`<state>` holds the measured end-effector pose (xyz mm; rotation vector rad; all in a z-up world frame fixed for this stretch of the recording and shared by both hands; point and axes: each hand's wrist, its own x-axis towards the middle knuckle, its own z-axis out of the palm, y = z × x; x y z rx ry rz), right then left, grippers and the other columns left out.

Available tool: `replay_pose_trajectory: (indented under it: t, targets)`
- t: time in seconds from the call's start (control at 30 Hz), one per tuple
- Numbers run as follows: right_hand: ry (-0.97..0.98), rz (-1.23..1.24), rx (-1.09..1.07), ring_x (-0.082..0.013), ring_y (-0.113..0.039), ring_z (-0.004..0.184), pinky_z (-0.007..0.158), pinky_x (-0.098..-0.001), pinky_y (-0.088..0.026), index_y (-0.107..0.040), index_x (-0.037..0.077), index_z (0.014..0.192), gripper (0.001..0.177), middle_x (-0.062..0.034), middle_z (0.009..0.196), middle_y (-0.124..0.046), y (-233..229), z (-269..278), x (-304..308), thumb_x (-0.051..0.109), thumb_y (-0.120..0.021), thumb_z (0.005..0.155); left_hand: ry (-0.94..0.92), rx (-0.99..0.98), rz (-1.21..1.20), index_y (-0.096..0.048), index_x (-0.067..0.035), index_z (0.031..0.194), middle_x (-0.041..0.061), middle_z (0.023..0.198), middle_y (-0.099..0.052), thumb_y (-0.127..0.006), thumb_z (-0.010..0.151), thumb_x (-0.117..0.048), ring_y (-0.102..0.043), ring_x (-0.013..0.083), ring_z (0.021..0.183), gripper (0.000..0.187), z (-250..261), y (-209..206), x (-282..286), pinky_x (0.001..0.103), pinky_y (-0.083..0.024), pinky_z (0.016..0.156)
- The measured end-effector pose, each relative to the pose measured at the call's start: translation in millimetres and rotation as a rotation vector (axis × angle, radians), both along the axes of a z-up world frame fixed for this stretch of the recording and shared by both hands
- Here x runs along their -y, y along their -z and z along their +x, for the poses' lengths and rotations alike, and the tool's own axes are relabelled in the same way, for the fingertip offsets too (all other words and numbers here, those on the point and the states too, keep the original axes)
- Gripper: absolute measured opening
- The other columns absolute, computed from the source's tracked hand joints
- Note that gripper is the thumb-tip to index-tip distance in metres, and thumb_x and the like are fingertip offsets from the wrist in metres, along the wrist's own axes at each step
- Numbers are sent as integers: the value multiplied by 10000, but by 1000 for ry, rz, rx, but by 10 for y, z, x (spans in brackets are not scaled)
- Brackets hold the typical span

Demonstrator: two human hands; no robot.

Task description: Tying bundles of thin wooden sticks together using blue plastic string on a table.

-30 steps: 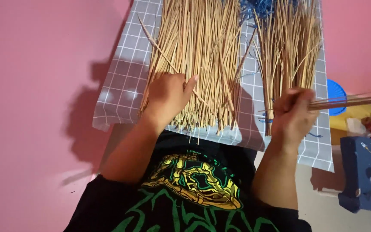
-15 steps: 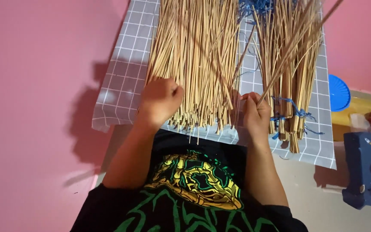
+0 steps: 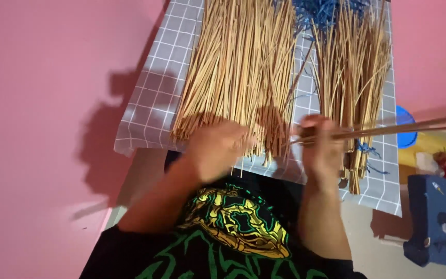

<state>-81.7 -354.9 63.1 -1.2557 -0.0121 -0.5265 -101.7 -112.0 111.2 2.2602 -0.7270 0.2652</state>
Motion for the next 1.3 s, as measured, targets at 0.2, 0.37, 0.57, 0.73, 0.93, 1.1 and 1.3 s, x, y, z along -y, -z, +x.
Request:
replay_pose_trajectory:
  t: [0.2, 0.37, 0.57, 0.73, 0.93, 1.1, 1.3]
  targets:
    - [289, 66, -171, -57, -352, 505, 467, -262, -223, -606, 165, 804, 328, 55, 604, -445, -92, 203, 542, 303, -538, 1093, -616, -161, 27, -750, -92, 998, 73, 898, -732, -503, 1057, -349, -670, 270, 804, 362, 885, 126, -1086, 458, -480, 680]
    - [115, -339, -106, -52, -455, 467, 496, -177, -382, -713, 59, 891, 378, -1, 509, -451, 284, 178, 281, 250, -508, 1145, -572, -264, 236, -747, -156, 810, 111, 749, -698, -621, 925, -432, -695, 380, 782, 325, 1385, 833, -1233, 481, -531, 715]
    - [44, -529, -164, -93, -387, 588, 597, -239, -339, -723, 45, 885, 256, -2, 585, -434, 533, 192, 262, 37, -548, 1071, -464, -483, 351, -815, -188, 944, 152, 904, -766, -612, 894, -493, -723, 451, 953, 370, 1374, 895, -1151, 522, -578, 823]
    - [43, -510, -170, -89, -366, 569, 592, -243, -334, -734, 58, 887, 287, 7, 566, -433, 426, 179, 236, 18, -521, 1075, -434, -461, 310, -805, -133, 932, 189, 932, -758, -572, 892, -412, -705, 487, 969, 366, 1379, 779, -1165, 571, -561, 829]
    - [19, -479, -204, -79, -341, 544, 571, -240, -309, -727, 34, 894, 274, 2, 560, -402, 315, 132, 172, -5, -513, 1060, -413, -500, 363, -817, -135, 1010, 175, 1013, -776, -555, 902, -406, -702, 462, 1049, 393, 1271, 560, -1022, 556, -558, 888]
    - [8, -476, -235, -87, -340, 536, 574, -254, -319, -738, 38, 884, 296, -5, 549, -422, 257, 117, 159, -12, -498, 1049, -478, -530, 214, -777, -59, 1016, 243, 1014, -743, -536, 920, -334, -678, 512, 1050, 378, 1262, 575, -1010, 614, -527, 867]
    - [-6, -472, -192, -74, -356, 563, 588, -227, -317, -724, 41, 885, 274, 21, 571, -417, 285, 134, 169, -8, -512, 1052, -572, -433, 44, -724, -136, 1216, 179, 1117, -726, -569, 921, -307, -662, 415, 1131, 375, 1280, 557, -1113, 539, -513, 969]
